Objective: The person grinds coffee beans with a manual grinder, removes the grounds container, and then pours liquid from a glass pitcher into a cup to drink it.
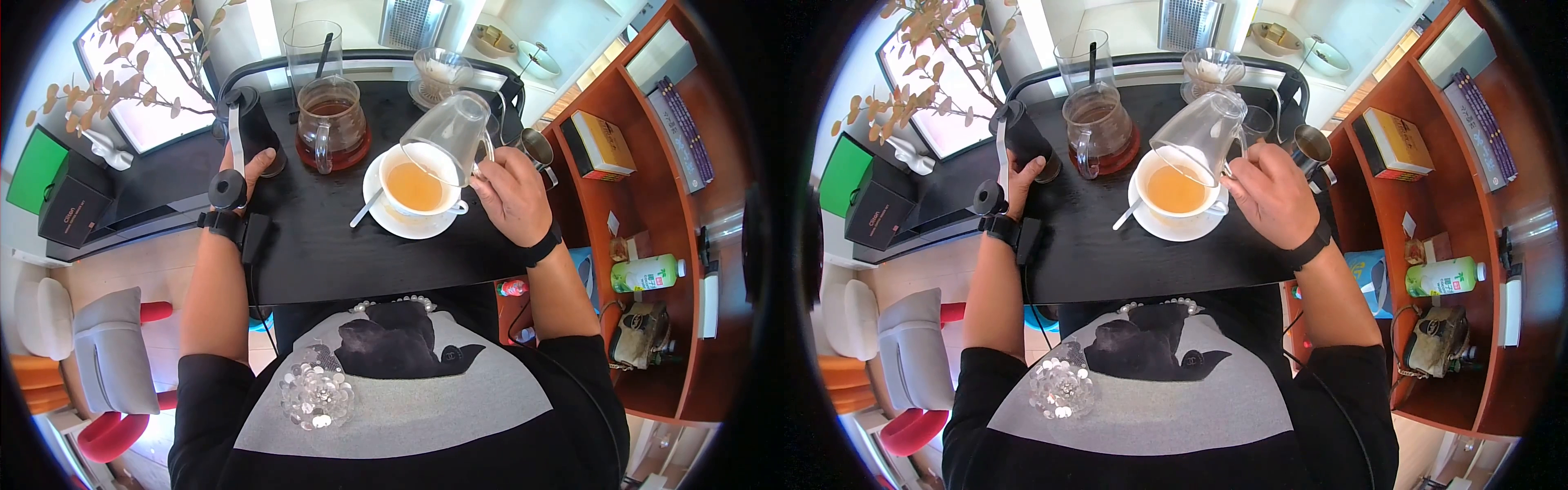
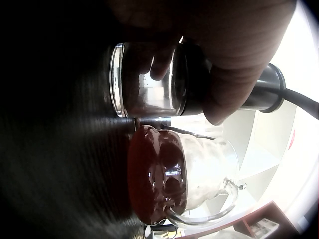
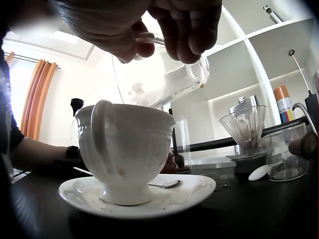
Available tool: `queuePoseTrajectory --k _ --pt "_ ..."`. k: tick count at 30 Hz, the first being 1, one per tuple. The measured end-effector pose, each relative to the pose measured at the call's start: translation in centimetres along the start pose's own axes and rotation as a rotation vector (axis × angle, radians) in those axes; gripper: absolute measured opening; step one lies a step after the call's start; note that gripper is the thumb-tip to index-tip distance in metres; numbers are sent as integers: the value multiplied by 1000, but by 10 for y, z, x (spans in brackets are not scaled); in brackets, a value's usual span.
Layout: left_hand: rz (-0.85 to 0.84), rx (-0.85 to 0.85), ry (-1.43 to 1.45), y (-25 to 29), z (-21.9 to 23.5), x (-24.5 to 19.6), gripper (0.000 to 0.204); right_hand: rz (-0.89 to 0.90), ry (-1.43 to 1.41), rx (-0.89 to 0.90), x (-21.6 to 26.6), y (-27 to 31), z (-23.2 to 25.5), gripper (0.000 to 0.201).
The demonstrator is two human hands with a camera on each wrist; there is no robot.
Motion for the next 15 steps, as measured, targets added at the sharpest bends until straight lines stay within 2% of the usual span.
queuePoseTrajectory --k 2,6,8,9,11,12,14,15 --pt "9 8 -4 0 0 -2 69 60 -8 -15 4 -2 0 18" --pt "1 0 29 3 -2 -6 67 37 -43 -12 2 -1 -3 17" --pt "-2 -9 28 3 -2 -7 67 -151 -186 -74 -5 2 -5 11" --pt "0 -3 30 3 -2 -7 66 -146 -188 -73 -8 4 -9 11" --pt "5 0 33 4 -1 -9 66 -591 -526 -154 -27 11 -16 11" --pt "18 5 7 5 -1 -13 65 -590 -526 -153 -29 6 -15 11" --pt "30 13 -16 5 -2 -14 65 -902 -817 -158 -43 -2 -18 17" --pt "23 19 26 5 -3 -13 65 -951 -865 -133 -49 -8 -21 20"
Point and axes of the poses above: each hand's wrist, its own y-axis away from the middle knuckle, its own z-axis out of the back of the hand, x = y × z, the point moved 3 cm from there along -y, towards the middle knuckle, and after that the axes turned 10 degrees about -x, right-handed, at the moved point
